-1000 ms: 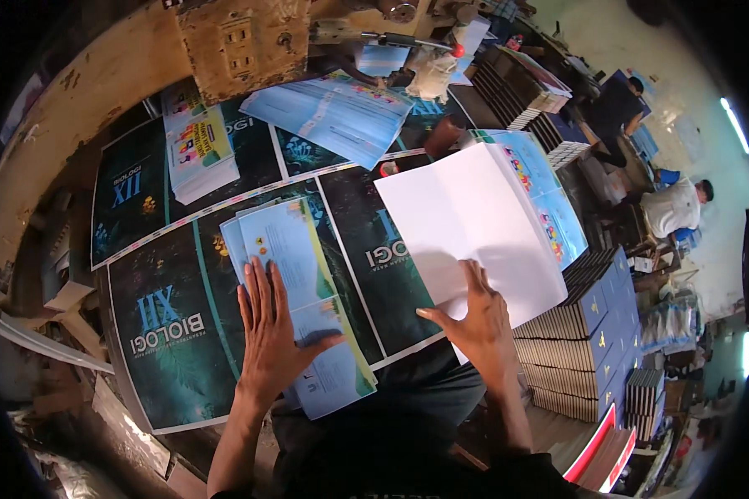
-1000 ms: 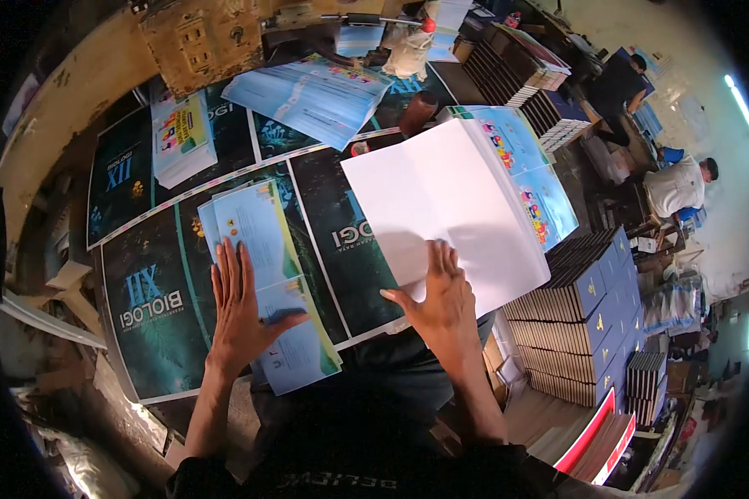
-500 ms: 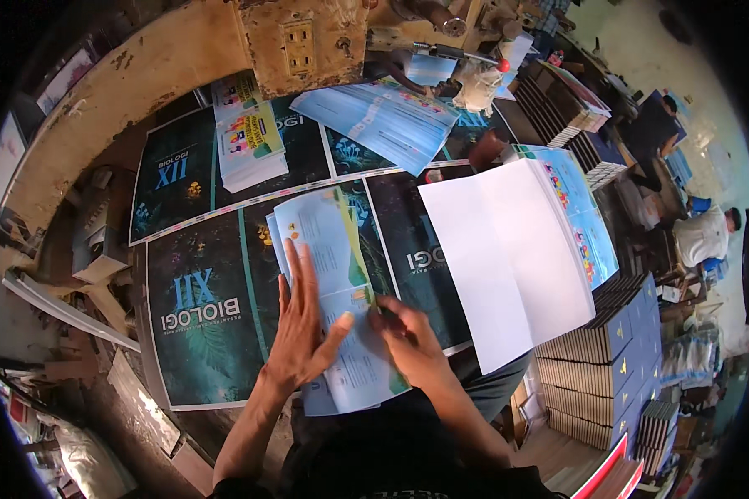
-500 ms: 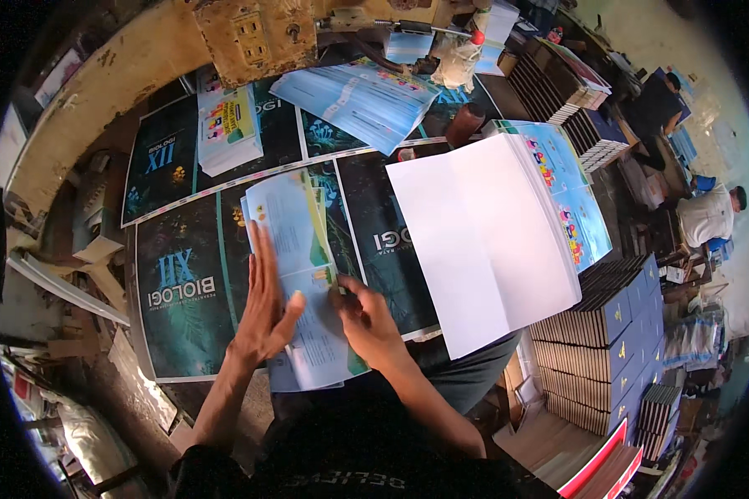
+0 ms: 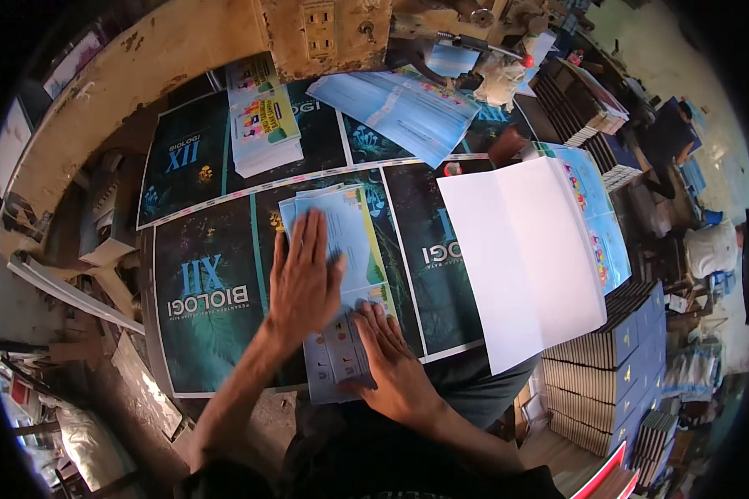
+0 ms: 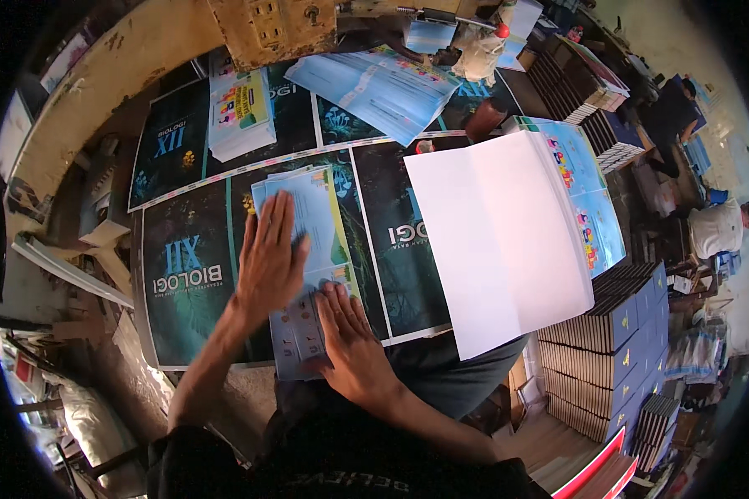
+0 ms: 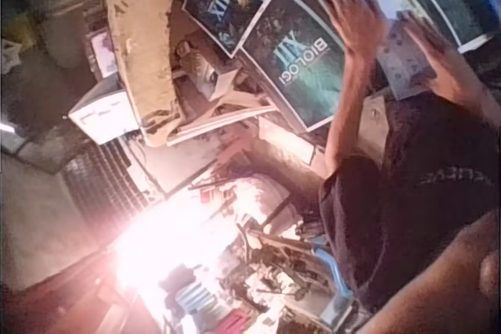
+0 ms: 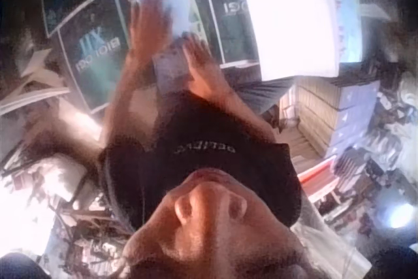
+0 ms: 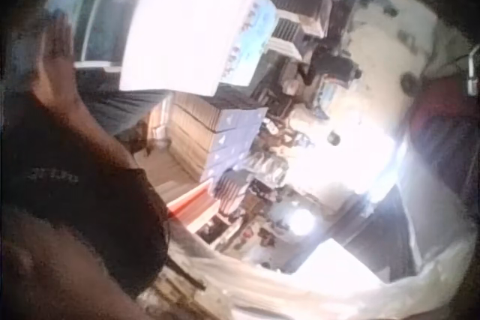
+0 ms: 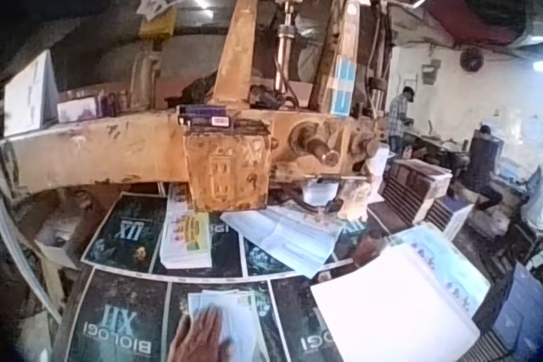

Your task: The person assembles booklets by inserting printed paper sheets into folded covers by hand and aligning the assembled stack.

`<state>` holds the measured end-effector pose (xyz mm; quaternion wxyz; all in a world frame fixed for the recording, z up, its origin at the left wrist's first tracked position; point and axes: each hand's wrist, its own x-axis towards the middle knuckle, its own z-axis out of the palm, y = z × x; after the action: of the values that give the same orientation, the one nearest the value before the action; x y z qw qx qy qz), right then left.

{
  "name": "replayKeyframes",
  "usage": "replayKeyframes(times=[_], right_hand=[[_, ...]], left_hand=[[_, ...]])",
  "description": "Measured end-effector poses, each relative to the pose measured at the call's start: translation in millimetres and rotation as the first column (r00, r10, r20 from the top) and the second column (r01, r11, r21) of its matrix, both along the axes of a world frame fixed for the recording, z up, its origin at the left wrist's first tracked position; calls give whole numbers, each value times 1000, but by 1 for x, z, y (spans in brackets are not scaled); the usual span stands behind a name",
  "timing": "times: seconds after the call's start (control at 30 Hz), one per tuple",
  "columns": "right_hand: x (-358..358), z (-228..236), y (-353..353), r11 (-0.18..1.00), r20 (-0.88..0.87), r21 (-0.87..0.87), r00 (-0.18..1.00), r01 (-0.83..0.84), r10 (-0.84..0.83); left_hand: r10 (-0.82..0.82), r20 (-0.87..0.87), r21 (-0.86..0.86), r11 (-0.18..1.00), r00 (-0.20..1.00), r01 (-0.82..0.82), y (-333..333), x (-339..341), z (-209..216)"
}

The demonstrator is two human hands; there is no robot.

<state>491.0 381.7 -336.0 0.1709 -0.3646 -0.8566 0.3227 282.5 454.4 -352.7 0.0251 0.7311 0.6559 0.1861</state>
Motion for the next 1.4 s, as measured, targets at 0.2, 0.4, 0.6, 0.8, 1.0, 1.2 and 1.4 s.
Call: replayKeyframes(times=[0.2,0.4,0.6,0.8,1.0,1.2,1.4], right_hand=[[4,-7,1,997,35,44,997,-68,67],[4,-1,-6,976,97,110,979,-191,180],[6,10,0,976,92,133,983,-172,160],[85,67,57,791,-110,238,825,563,-554],[112,57,61,828,80,299,853,474,-516],[62,112,32,845,-69,68,847,531,-527],[5,13,27,910,-355,-266,846,317,-398]], left_hand=[[-18,8,108,994,1000,17,49,-40,-10],[-80,148,33,997,986,76,56,-46,-6],[76,-175,263,964,982,-28,-19,11,19],[43,-6,-91,995,999,-43,-63,46,20],[51,30,-79,996,998,-49,-64,39,9],[-34,114,-80,996,993,43,-64,29,8],[-41,369,-12,999,929,49,-62,19,20]])
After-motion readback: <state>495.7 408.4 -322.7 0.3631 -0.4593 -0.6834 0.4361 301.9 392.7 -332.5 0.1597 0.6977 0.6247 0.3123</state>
